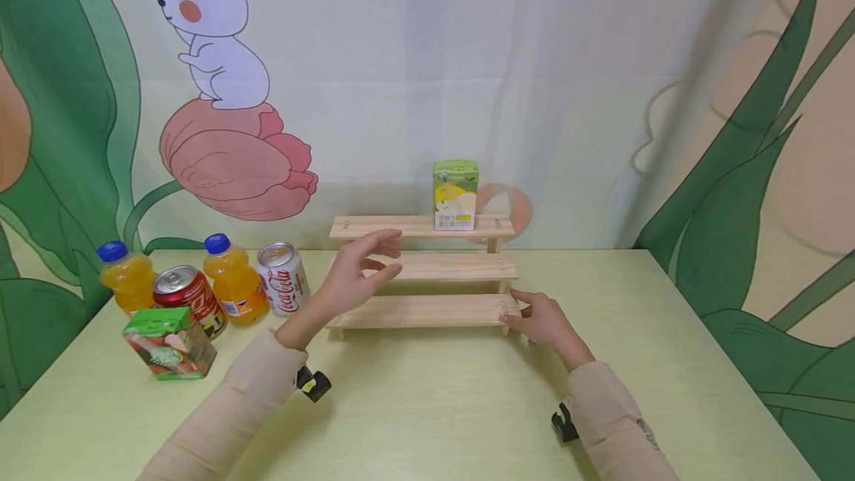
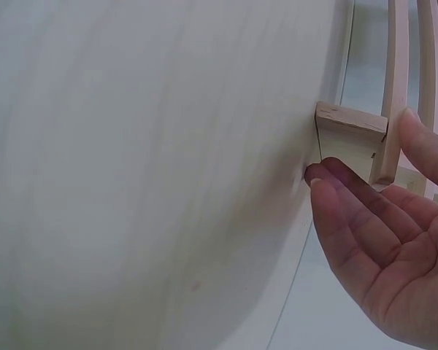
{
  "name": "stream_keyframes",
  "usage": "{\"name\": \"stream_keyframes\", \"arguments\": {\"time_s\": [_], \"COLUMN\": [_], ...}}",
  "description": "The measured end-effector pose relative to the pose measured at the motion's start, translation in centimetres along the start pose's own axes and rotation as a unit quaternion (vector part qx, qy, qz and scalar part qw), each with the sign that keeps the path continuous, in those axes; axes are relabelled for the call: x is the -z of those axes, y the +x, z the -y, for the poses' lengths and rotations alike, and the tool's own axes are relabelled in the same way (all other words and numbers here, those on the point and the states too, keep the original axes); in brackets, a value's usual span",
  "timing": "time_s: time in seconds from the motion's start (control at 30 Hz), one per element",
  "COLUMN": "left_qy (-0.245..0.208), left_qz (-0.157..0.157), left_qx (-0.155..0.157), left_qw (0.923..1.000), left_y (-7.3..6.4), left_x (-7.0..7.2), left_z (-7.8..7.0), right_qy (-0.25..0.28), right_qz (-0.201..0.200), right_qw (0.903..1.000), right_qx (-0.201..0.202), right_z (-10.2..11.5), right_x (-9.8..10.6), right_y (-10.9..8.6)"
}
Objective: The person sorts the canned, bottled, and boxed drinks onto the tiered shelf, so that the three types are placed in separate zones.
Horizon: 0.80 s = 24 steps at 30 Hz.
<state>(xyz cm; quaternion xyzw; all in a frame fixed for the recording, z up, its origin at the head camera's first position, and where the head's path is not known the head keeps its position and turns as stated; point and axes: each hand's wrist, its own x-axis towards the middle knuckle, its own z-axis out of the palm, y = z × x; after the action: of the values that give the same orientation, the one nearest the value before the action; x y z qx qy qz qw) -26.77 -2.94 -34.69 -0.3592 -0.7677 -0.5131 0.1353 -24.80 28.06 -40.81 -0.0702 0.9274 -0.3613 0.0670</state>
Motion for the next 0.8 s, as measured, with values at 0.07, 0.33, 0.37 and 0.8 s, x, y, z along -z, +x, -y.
{"name": "stream_keyframes", "arguments": {"time_s": [0.07, 0.33, 0.37, 0.8], "left_qy": [-0.002, 0.007, 0.007, -0.017], "left_qz": [0.003, 0.011, 0.012, 0.01], "left_qx": [0.005, 0.008, 0.007, 0.005], "left_qw": [1.0, 0.9999, 0.9999, 0.9998], "left_y": [-0.1, -0.5, -0.5, -1.2], "left_x": [0.0, 0.8, 0.8, 0.8], "left_z": [-0.1, -3.2, -3.0, 0.5], "right_qy": [0.0, 0.001, 0.001, 0.001], "right_qz": [-0.001, -0.005, -0.006, 0.0], "right_qw": [1.0, 1.0, 1.0, 0.9999], "right_qx": [0.003, 0.006, 0.006, 0.011], "right_z": [0.0, 0.2, 0.2, -0.1], "right_x": [0.1, 0.1, 0.1, 0.1], "right_y": [0.0, 0.1, 0.1, -0.1]}}
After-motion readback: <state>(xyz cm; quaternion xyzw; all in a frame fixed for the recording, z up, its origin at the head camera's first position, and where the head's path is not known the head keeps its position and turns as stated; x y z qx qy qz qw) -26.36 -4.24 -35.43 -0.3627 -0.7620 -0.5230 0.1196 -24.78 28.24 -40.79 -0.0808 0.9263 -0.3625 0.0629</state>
